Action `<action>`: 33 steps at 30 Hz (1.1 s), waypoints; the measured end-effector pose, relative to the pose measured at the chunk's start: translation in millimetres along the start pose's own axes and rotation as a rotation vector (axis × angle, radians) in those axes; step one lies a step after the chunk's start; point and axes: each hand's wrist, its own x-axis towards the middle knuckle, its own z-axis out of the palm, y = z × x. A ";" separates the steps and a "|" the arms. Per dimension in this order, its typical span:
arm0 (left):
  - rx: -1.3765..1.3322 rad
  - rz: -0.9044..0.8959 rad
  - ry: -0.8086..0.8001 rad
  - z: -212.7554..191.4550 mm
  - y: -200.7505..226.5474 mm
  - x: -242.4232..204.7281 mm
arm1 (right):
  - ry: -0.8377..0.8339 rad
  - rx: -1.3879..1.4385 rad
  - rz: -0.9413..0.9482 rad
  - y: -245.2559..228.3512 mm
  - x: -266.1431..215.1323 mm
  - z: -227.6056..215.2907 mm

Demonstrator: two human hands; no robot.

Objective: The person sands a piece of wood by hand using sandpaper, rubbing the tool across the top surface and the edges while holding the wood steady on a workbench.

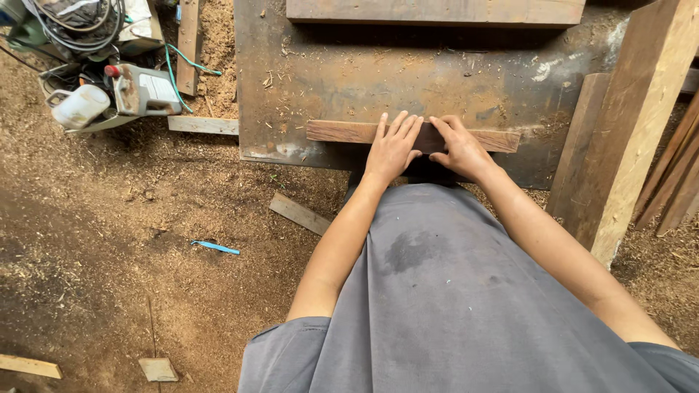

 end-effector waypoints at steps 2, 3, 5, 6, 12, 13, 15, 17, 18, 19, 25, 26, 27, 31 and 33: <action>0.031 0.006 -0.015 -0.8 2.0 1.7 | 0.060 -0.084 -0.011 6.1 -4.6 -2.7; 0.043 0.007 -0.023 -0.8 3.9 3.3 | 0.087 -0.128 -0.015 9.7 -6.6 -4.8; 0.045 0.003 -0.007 -1.3 2.9 4.7 | 0.062 -0.169 0.041 13.0 -7.9 -5.3; 0.045 -0.002 -0.001 -1.4 3.2 3.2 | 0.047 -0.189 0.068 12.4 -9.3 -4.1; 0.028 -0.096 0.033 -14.7 -11.0 -6.4 | 0.037 -0.307 -0.030 -9.6 9.4 -0.5; 0.011 -0.121 0.029 -16.6 -13.2 -8.1 | 0.018 -0.319 -0.014 -11.7 12.5 0.5; -0.022 -0.178 0.022 -21.0 -23.7 -14.0 | -0.026 -0.345 0.015 -17.3 23.1 7.8; -0.001 -0.104 0.023 -17.3 -18.8 -7.3 | -0.009 -0.377 0.022 -12.4 19.6 4.5; 0.011 -0.065 0.025 -14.4 -16.1 -2.2 | 0.002 -0.392 0.026 -8.9 17.6 1.9; 0.016 -0.016 0.021 -9.2 -10.2 4.2 | -0.002 -0.399 0.078 -3.5 12.6 -1.1; 0.024 0.145 0.055 13.8 15.3 33.4 | 0.059 -0.425 0.203 13.8 -11.4 -9.0; -0.002 0.148 0.058 14.0 14.1 31.9 | 0.053 -0.428 0.208 12.6 -8.4 -8.9; -0.028 0.152 0.056 13.7 10.1 27.0 | 0.045 -0.426 0.216 9.3 -5.9 -4.5; -0.025 0.137 0.053 8.5 -10.8 16.4 | -0.014 -0.414 0.211 -5.8 5.8 7.6; -0.047 0.110 0.003 0.0 -29.0 11.6 | -0.048 -0.390 0.239 -18.0 15.8 15.3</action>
